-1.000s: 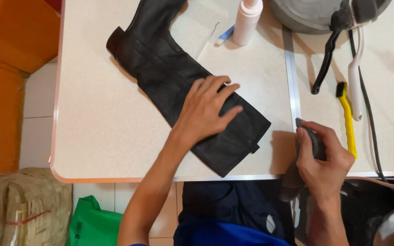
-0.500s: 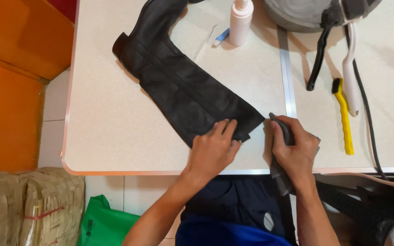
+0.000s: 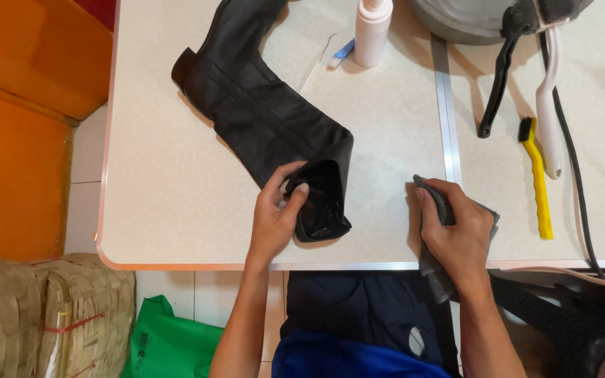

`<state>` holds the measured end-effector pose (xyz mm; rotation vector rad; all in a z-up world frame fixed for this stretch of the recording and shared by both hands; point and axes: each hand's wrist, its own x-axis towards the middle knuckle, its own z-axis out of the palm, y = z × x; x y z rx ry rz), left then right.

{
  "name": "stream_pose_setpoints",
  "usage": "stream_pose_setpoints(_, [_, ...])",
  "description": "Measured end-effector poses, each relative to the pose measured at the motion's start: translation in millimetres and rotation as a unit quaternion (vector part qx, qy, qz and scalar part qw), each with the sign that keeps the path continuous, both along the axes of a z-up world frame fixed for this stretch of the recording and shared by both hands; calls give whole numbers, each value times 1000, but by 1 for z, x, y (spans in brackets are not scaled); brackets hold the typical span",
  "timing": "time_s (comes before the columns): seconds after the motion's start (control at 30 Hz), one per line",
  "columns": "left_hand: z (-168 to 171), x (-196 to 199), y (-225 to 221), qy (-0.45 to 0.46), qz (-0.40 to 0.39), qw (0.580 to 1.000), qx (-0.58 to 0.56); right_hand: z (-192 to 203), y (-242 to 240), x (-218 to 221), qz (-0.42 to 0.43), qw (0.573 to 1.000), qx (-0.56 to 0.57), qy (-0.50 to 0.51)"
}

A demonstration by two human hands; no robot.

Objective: A person is cleaning a black leather boot with a cloth and then using a needle and thread to repair the zipper area on a workbench.

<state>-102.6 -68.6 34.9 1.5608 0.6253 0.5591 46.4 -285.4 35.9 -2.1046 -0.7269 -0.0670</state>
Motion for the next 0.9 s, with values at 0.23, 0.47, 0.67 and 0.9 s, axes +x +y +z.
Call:
stream_pose_setpoints(0.23, [-34,-7,12,-30,48,995,-79,8,5,-2,3,1000,-8,-4])
stream_pose_setpoints(0.47, [-45,-28,23,-181,221,897,-339,9,4,-2,11,1000,-17,-5])
stream_pose_setpoints(0.67, [-26,-32,17,-268,229,884,-306,6,4,-1,22,1000,-22,-4])
stream_pose_setpoints(0.9, [-12,-33,6,-264,269,875,-302,3,4,-1,19,1000,-16,-10])
